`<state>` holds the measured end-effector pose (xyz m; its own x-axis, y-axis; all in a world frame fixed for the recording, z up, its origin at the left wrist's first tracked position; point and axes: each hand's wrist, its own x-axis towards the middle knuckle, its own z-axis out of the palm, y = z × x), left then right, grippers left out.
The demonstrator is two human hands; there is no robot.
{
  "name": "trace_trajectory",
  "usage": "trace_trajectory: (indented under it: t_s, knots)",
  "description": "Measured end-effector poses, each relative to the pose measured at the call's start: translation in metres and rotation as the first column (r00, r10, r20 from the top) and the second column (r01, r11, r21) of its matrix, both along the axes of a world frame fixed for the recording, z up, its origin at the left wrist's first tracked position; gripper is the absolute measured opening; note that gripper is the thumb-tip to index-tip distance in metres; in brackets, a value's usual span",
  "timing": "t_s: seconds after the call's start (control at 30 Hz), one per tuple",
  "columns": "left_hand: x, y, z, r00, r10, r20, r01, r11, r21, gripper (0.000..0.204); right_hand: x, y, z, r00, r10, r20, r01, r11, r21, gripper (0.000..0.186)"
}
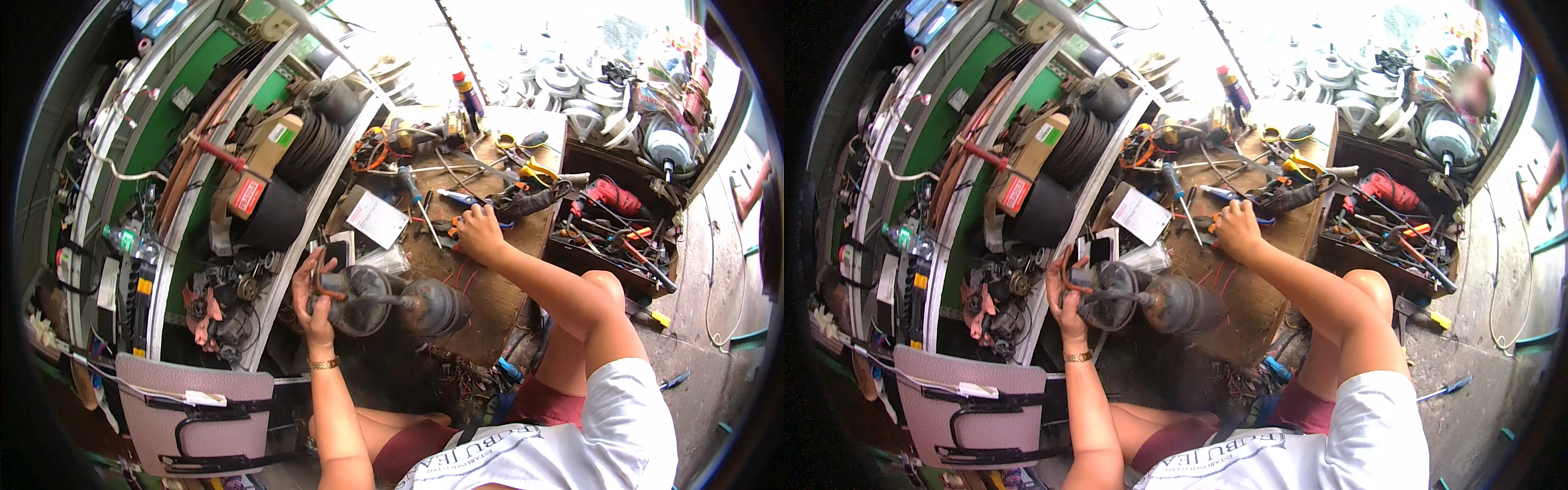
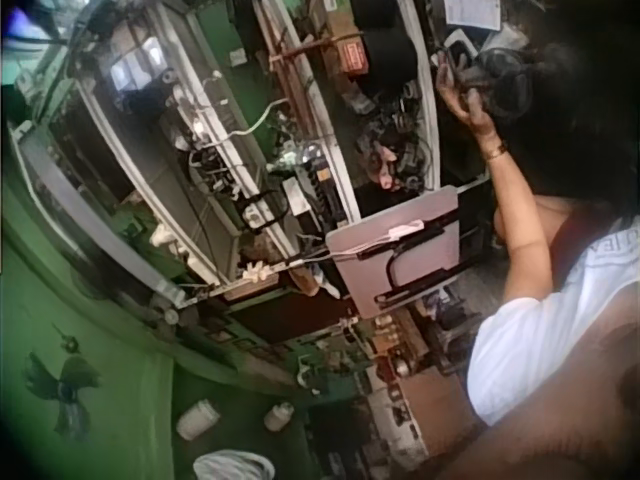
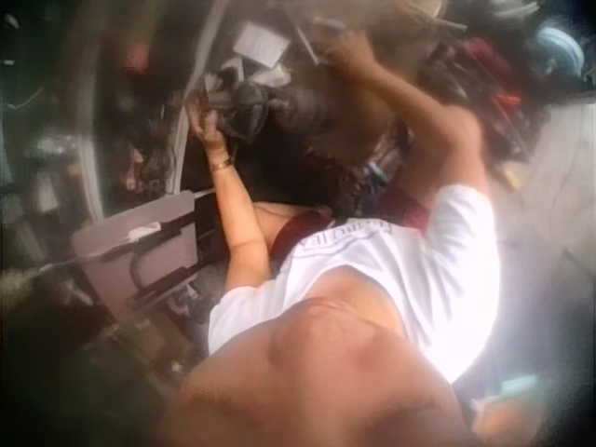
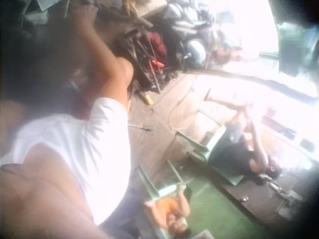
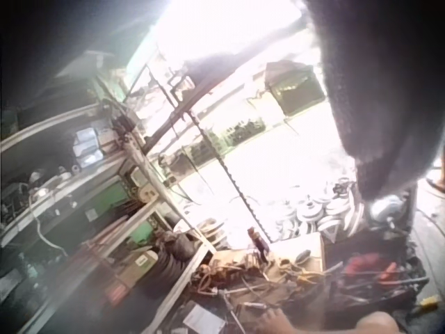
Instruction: The person is repairing a compressor by using a screwdriver to pry components, using pliers to manipulate wires, and using a hammer to tap parts on a workbench.
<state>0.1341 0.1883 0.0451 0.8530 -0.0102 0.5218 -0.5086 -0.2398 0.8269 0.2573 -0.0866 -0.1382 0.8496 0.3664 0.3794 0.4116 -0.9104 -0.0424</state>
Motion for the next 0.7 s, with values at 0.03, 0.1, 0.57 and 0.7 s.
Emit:
trace_trajectory:
  t_s: [0.03,0.1,0.57,0.7]
  knots:
    - [-0.002,0.0,-0.003,1.0,0.028,-0.012,-0.028,1.0,0.003,0.058,0.001,0.002,0.0,1.0,-0.018,-0.006,0.018,1.0,-0.018,0.019]
    - [0.0,0.003,-0.002,0.998,0.009,-0.057,-0.009,1.0,-0.001,0.055,0.006,0.002,-0.001,0.999,-0.039,0.006,0.04,0.997,-0.069,0.021]
    - [-0.002,-0.007,-0.013,1.0,-0.006,0.005,0.006,0.981,-0.195,0.039,0.029,-0.041,0.045,0.844,0.073,-0.532,0.329,0.712,0.62,0.04]
    - [-0.007,-0.004,-0.012,1.0,0.005,0.019,-0.001,0.975,-0.221,0.036,0.013,-0.055,0.064,0.585,0.586,-0.561,0.525,0.254,0.813,0.021]
